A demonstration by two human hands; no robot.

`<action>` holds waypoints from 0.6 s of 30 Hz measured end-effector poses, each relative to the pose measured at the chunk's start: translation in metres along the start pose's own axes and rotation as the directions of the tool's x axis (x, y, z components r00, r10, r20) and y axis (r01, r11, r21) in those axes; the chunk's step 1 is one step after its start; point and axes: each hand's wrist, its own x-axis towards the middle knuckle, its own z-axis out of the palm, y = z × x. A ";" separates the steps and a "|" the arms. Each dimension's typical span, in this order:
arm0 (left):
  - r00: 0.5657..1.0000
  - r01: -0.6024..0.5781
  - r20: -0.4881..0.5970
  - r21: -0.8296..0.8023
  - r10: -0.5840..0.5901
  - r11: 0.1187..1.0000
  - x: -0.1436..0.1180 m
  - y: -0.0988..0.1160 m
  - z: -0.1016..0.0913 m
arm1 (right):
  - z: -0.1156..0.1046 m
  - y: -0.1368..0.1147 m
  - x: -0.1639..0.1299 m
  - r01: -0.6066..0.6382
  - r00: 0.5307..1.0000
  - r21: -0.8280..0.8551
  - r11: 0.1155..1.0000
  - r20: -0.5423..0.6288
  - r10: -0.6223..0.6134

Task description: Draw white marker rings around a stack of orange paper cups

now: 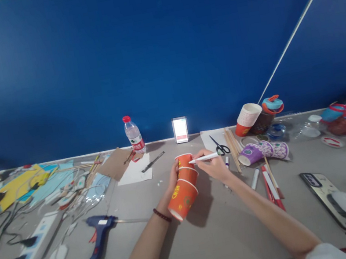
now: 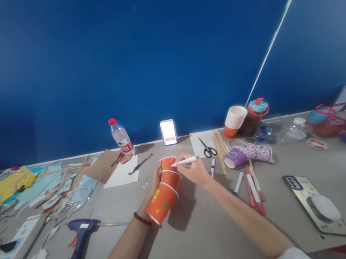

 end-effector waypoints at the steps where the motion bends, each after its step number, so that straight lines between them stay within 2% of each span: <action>1: 1.000 -0.007 0.000 -0.005 0.007 1.000 0.000 0.000 0.000 | 0.000 -0.001 0.000 0.005 1.000 -0.006 1.000 0.004 -0.005; 7: 0.999 -0.032 -0.004 -0.037 0.032 0.999 -0.002 0.001 0.002 | 0.002 -0.001 -0.002 0.010 1.000 -0.039 0.999 0.005 -0.010; 18: 1.000 -0.008 -0.029 -0.033 0.007 0.999 -0.003 0.000 0.002 | 0.002 -0.003 -0.002 -0.023 1.000 -0.040 0.999 0.018 0.023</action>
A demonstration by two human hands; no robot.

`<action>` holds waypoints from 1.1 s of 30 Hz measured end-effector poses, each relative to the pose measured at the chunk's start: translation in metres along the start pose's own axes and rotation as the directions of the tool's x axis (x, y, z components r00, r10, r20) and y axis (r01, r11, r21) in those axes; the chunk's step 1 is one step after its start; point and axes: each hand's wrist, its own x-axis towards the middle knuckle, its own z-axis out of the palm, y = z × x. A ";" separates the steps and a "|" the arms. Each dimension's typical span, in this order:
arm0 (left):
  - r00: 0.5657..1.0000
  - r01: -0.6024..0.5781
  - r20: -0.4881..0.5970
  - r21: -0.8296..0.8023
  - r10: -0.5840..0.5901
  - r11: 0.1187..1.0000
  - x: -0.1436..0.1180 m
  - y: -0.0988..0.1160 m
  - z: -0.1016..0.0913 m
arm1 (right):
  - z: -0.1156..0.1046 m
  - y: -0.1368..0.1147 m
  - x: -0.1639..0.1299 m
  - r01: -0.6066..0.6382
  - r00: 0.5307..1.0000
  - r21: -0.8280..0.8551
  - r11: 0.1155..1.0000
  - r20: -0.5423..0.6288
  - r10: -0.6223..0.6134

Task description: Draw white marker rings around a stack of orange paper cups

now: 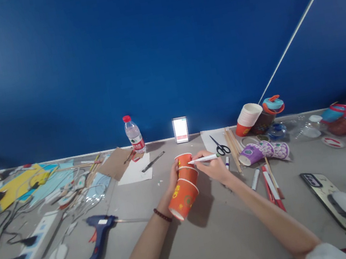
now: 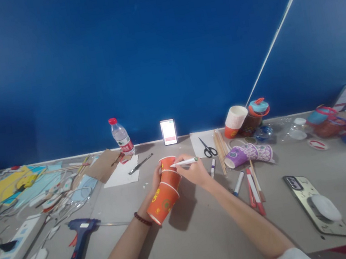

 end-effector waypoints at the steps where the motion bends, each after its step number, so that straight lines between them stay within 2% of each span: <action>1: 1.000 0.006 0.001 0.003 -0.006 1.000 0.000 0.000 0.000 | 0.000 0.000 0.000 -0.001 1.000 0.003 1.000 0.003 0.001; 9: 1.000 0.016 0.021 -0.019 -0.016 1.000 0.001 0.002 0.002 | 0.001 -0.001 0.001 0.024 0.999 0.009 1.000 -0.021 -0.024; 25: 0.998 0.055 0.004 0.035 -0.056 0.998 -0.001 0.000 -0.001 | 0.000 0.002 0.001 -0.026 0.997 -0.021 0.999 -0.079 0.025; 33: 0.999 0.040 -0.011 0.036 -0.039 0.999 -0.004 0.002 0.005 | 0.000 0.001 0.001 -0.039 0.996 0.007 0.999 -0.076 0.040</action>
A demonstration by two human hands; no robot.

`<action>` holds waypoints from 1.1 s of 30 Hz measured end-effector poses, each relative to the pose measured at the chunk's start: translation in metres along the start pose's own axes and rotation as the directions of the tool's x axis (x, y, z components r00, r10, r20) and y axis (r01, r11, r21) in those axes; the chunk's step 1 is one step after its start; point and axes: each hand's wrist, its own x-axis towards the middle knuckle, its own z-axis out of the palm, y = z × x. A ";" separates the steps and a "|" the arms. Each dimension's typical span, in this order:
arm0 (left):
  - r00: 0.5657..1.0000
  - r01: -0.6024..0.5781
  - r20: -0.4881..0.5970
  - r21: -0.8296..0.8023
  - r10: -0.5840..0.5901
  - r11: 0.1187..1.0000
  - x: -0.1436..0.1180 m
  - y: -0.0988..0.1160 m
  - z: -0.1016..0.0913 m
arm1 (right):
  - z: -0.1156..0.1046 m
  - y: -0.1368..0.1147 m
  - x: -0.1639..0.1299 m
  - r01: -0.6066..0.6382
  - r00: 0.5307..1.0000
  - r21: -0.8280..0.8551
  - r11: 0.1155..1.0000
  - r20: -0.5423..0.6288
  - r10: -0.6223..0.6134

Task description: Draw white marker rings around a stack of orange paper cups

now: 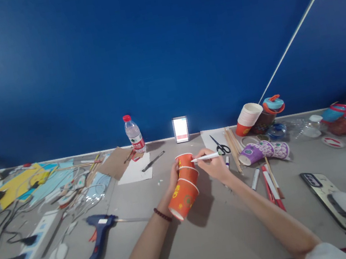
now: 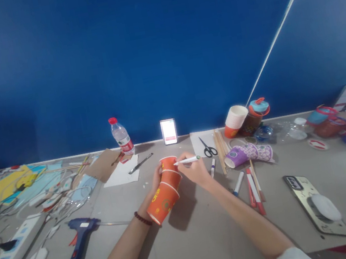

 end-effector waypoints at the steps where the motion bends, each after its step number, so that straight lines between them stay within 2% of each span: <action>1: 1.000 0.001 -0.001 0.000 -0.001 1.000 0.000 0.000 0.000 | 0.000 0.000 0.000 -0.001 1.000 0.007 1.000 0.001 0.001; 17: 1.000 -0.023 0.019 -0.019 0.023 1.000 0.004 0.000 -0.001 | 0.000 0.002 0.000 -0.017 1.000 0.046 0.999 0.020 0.016; 24: 0.998 -0.001 0.062 -0.009 0.002 1.000 0.005 -0.002 -0.006 | 0.000 0.000 -0.001 -0.026 0.999 0.053 0.998 0.042 0.024; 33: 0.993 -0.008 0.119 0.008 0.007 1.000 0.008 -0.002 -0.011 | 0.002 0.008 0.001 -0.035 0.999 0.166 0.986 0.025 0.031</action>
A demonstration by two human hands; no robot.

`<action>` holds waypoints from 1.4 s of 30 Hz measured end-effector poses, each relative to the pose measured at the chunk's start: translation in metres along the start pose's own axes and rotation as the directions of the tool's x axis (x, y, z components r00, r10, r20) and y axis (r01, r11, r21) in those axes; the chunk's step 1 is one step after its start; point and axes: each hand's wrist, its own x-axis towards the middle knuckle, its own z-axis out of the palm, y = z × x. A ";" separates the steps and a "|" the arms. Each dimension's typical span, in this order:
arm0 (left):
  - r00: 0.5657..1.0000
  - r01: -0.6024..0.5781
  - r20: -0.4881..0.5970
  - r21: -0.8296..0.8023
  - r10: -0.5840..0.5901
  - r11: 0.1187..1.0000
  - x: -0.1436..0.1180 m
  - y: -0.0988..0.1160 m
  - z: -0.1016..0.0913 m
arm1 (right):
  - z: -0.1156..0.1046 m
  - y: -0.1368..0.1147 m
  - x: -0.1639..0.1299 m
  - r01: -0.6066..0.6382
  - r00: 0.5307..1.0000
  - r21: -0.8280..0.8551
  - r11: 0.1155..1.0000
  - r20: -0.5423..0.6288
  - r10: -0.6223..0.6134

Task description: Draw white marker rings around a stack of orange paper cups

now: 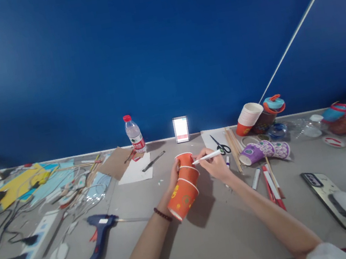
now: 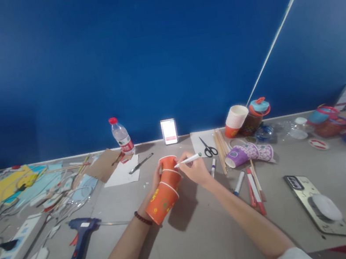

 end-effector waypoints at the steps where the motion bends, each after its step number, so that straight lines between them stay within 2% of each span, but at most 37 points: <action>1: 1.000 -0.013 0.005 0.010 0.013 1.000 -0.002 -0.001 0.000 | 0.000 0.001 0.000 -0.006 1.000 0.008 1.000 -0.003 0.006; 4: 0.999 -0.042 0.006 0.032 0.042 0.999 -0.007 -0.004 0.000 | 0.000 0.002 0.000 -0.025 1.000 0.033 0.999 -0.003 0.025; 10: 0.999 -0.012 -0.048 0.063 0.015 0.998 -0.004 -0.002 0.000 | 0.000 0.003 0.000 -0.014 1.000 0.024 1.000 -0.015 0.014; 14: 0.998 -0.047 -0.036 0.043 0.048 0.998 -0.003 0.002 0.004 | 0.000 0.002 0.000 -0.023 1.000 -0.010 1.000 -0.016 0.023; 17: 1.000 -0.017 -0.026 0.020 0.017 1.000 -0.003 0.004 0.007 | 0.000 0.000 0.000 -0.015 1.000 -0.035 0.999 -0.003 0.015; 23: 0.998 -0.032 -0.056 -0.017 0.031 0.999 0.000 0.003 0.006 | 0.000 -0.003 0.000 -0.032 0.999 -0.066 0.997 0.015 0.033; 42: 0.996 -0.033 -0.082 0.012 0.033 0.999 0.000 0.001 0.006 | 0.000 -0.004 -0.001 -0.018 0.999 -0.096 0.995 0.033 0.021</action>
